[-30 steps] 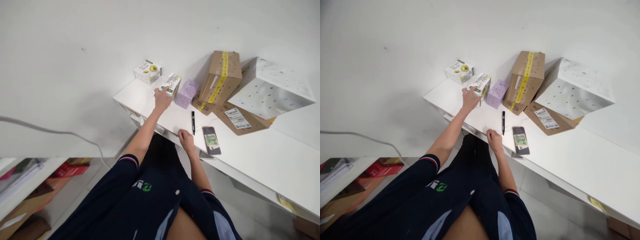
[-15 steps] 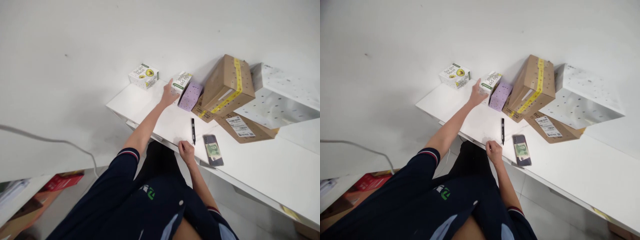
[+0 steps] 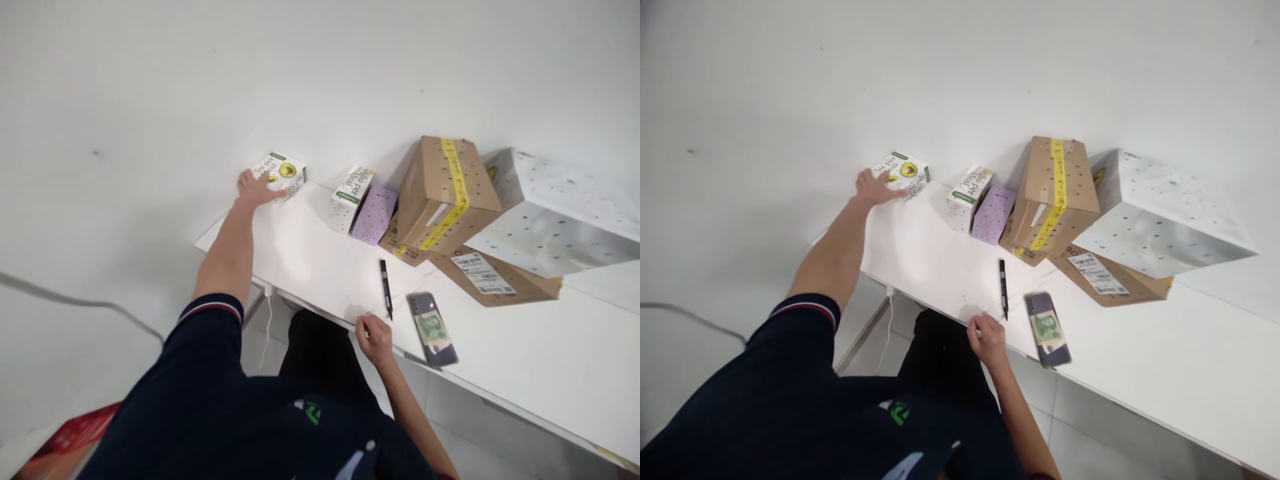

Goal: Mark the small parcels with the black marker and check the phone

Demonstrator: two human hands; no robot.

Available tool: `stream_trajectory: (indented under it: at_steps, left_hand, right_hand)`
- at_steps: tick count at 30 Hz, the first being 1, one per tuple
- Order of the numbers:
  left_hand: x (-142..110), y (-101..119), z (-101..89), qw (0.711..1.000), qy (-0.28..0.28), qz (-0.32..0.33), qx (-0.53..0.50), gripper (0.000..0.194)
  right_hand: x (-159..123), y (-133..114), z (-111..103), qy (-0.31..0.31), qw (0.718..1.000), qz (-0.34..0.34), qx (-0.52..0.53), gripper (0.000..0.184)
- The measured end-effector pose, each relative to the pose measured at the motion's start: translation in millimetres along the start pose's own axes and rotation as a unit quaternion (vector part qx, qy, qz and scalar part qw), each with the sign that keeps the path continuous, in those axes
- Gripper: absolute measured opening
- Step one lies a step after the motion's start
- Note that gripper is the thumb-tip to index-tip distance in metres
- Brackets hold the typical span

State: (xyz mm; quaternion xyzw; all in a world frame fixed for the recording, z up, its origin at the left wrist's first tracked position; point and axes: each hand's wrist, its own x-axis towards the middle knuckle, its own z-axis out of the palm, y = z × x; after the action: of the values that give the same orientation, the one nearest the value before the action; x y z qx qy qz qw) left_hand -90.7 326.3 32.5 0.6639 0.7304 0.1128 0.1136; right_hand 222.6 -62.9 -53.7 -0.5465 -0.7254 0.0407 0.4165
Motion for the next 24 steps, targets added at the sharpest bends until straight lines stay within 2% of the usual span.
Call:
stream_trajectory:
  at_steps: [3,6,9,11,14,18,20,24]
  left_hand:
    - [6,1,-4.0,1.0,-0.023,-0.014,0.008,0.117]
    - [1,7,-8.2,0.999,-0.032,-0.015,0.019,0.117]
    - [-18,16,-9.6,0.999,-0.031,-0.027,0.031,0.113]
    - [-40,23,-7.6,0.999,-0.024,-0.034,0.03,0.11]
    - [-92,33,1.4,0.999,-0.017,-0.035,0.023,0.109]
    - [-187,43,21.1,1.0,-0.008,-0.026,-0.016,0.106]
    - [-232,45,29.8,0.999,0.014,-0.014,-0.044,0.104]
    - [-296,47,36.4,0.995,0.049,0.032,-0.075,0.097]
  right_hand:
    - [0,-1,1,0.005,1.0,-0.009,-0.014,0.021]
    - [1,-1,2,0.01,0.999,-0.02,-0.032,0.021]
    - [1,0,3,0.018,0.999,-0.019,-0.034,0.021]
    - [0,1,4,0.02,0.999,-0.009,-0.027,0.023]
    - [-1,3,4,0.012,1.0,0.017,-0.018,0.025]
    - [-2,6,4,-0.016,0.998,0.055,0.0,0.029]
    - [-2,8,4,-0.02,0.998,0.063,0.003,0.03]
    - [-1,11,3,-0.011,0.998,0.053,-0.009,0.031]
